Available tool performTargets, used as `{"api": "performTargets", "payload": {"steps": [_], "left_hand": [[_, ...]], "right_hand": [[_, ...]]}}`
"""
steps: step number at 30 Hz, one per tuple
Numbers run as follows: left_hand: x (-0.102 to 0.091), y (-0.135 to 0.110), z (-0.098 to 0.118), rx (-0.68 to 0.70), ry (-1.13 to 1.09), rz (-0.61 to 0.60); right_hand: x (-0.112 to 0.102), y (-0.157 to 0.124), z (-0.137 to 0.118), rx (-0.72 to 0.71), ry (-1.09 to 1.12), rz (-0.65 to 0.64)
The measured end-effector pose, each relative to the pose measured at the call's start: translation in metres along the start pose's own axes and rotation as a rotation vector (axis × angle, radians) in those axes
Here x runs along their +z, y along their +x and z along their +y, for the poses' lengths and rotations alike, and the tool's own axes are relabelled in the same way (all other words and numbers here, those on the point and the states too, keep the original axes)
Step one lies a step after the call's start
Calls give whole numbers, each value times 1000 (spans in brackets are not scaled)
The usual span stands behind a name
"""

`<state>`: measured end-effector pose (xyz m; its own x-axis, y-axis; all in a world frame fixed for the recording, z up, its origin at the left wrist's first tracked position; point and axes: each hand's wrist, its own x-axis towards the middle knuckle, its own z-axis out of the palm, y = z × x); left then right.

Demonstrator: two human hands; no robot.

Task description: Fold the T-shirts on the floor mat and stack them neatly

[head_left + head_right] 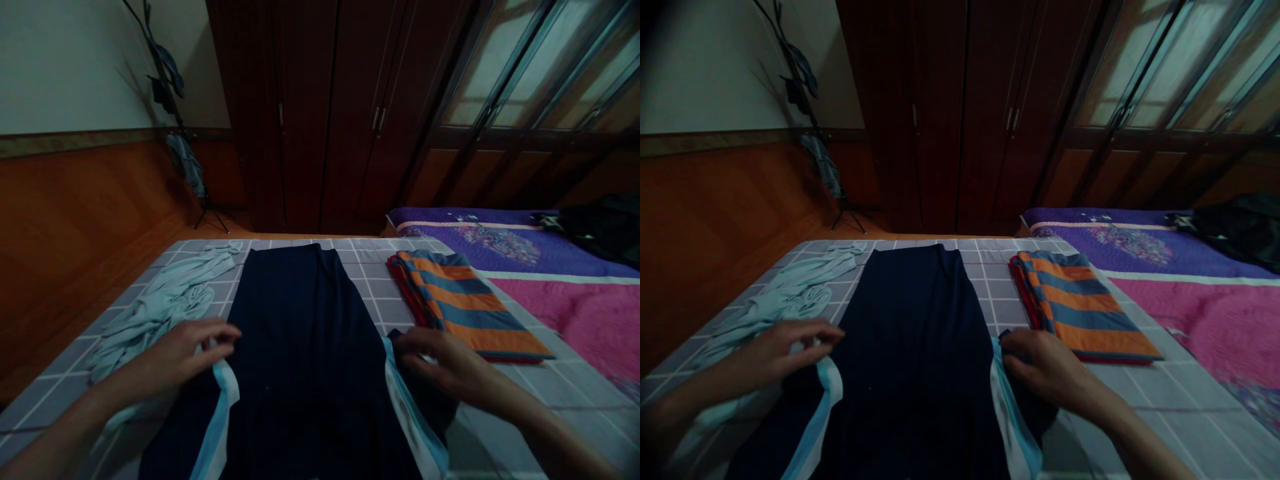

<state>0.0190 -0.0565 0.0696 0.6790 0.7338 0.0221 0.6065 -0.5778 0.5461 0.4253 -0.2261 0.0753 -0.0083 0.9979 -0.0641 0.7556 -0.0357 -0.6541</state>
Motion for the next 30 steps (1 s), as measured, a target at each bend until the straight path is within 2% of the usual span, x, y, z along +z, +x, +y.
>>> {"api": "performTargets", "payload": {"steps": [2,3,4,5,7,9,14,21,25,30], "left_hand": [[-3,56,-20,-55,-26,84],[-2,83,-32,-104,-17,157],[0,108,-44,-186,6,220],[3,129,-56,-244,28,268],[12,161,-76,-328,63,341],[23,178,-91,-383,92,391],[39,189,-110,-442,162,449],[45,198,-111,-414,218,451],[46,201,-109,-433,208,454],[48,206,-111,-452,157,460]], "right_hand": [[0,53,2,37,155,63],[2,80,6,110,221,97],[3,106,11,257,256,131],[5,130,17,322,251,149],[10,171,31,406,238,173],[13,202,45,464,222,175],[17,252,63,525,197,119],[17,301,69,459,222,38],[12,309,75,382,296,-15],[3,303,81,288,445,-77]]}}
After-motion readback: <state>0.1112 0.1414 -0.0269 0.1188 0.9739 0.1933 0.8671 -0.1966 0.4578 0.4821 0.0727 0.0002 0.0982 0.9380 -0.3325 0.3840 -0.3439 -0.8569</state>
